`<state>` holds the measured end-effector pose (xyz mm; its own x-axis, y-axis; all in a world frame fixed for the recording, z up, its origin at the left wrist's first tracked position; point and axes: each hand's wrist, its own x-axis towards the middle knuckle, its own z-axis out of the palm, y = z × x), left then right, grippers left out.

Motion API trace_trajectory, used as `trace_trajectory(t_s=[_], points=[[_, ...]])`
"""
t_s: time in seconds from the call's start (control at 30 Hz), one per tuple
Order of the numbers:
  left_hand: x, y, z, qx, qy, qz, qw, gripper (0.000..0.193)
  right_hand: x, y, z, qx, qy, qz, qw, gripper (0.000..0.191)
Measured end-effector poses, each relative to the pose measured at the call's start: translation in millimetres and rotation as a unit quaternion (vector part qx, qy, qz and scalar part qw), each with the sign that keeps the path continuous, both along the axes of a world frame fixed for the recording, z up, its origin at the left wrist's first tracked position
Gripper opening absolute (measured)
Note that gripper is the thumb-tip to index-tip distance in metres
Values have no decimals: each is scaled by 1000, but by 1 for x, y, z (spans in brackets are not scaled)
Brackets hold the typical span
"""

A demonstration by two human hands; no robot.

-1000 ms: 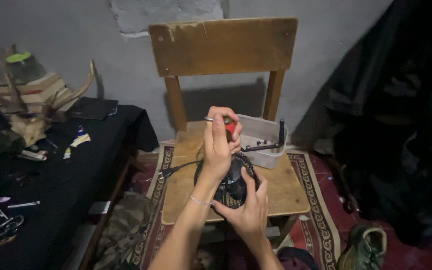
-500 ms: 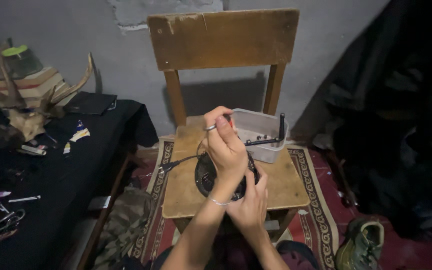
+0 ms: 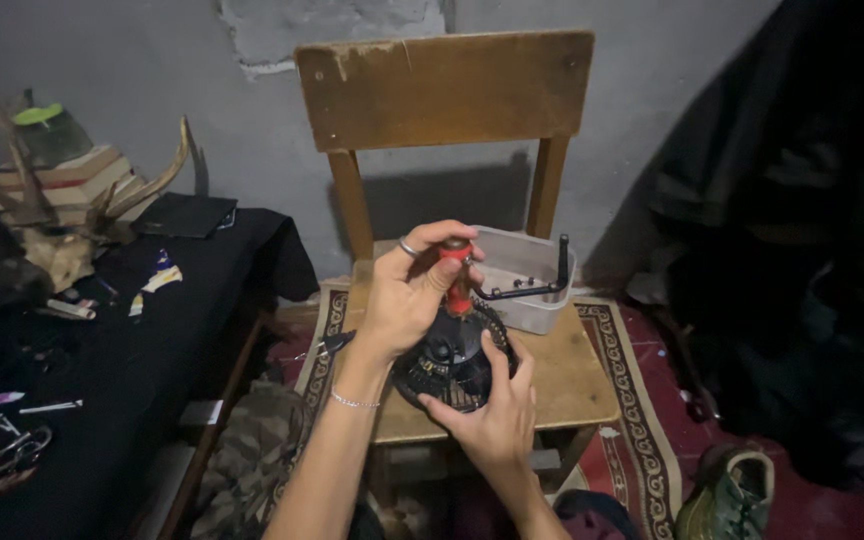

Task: The person uses a screwdriver to unscrew the rear housing of a small electric desk fan resting on a wooden chair, holding the fan steady with the other hand. They reposition the fan repeatedly to reach different screws and turn the fan over to work on its back panel.

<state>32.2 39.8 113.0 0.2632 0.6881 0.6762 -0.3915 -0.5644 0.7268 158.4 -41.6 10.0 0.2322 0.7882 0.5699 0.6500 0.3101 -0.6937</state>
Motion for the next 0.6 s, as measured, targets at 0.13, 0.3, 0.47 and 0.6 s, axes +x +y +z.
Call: trace_trajectory(t_s=[0.13,0.3,0.47,0.6], points=[[4,-2,-1,0,-32,43,999,30,1,-3,2,38,-5,2,999,103],[5,-2,3,108,25,208,972,34,-1,-4,5,50,-6,3,999,102],[6,9,3,106,7,358,928,37,-1,-3,5,49,7,-1,999,102],[-3,5,-1,107,-35,351,929,41,-2,-2,2,34,6,-5,999,101]])
